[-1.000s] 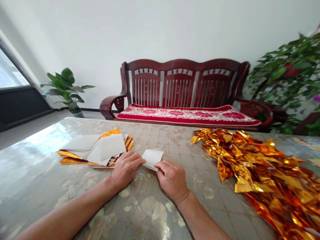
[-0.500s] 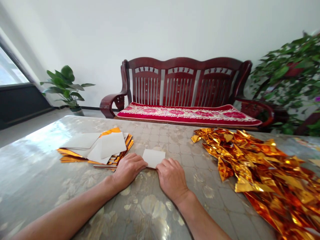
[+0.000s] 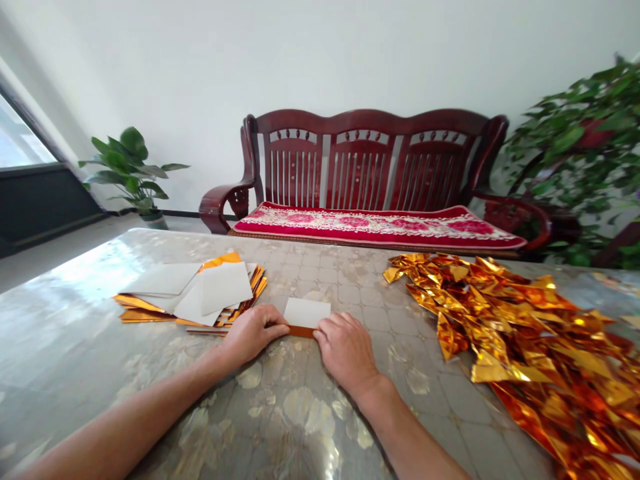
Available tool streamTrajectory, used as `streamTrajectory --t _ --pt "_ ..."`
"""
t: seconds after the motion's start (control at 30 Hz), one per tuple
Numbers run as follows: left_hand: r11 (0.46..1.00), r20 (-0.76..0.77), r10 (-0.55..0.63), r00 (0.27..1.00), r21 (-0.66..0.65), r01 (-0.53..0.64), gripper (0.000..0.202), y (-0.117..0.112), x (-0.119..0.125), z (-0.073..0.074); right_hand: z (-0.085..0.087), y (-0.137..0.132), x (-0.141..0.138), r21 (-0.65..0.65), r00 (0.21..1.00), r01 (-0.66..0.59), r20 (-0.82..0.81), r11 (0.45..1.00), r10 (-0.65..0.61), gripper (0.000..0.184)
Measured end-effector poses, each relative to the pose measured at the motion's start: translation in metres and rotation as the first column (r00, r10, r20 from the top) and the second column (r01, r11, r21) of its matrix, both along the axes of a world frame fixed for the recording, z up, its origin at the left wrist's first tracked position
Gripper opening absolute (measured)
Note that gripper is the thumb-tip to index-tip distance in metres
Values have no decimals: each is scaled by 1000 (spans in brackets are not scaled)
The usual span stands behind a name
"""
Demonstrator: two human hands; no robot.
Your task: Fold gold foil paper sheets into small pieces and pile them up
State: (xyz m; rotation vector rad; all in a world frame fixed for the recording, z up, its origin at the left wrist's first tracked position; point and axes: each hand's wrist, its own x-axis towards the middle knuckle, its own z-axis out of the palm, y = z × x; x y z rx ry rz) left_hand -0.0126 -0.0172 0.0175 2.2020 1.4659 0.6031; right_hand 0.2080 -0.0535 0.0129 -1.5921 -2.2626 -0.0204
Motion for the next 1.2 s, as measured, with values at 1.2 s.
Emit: streamTrajectory --t 1.2 --pt "983 -259 50 965 183 -2 23 1 8 0 -7 3 -4 -7 999 40 -19 999 -40 10"
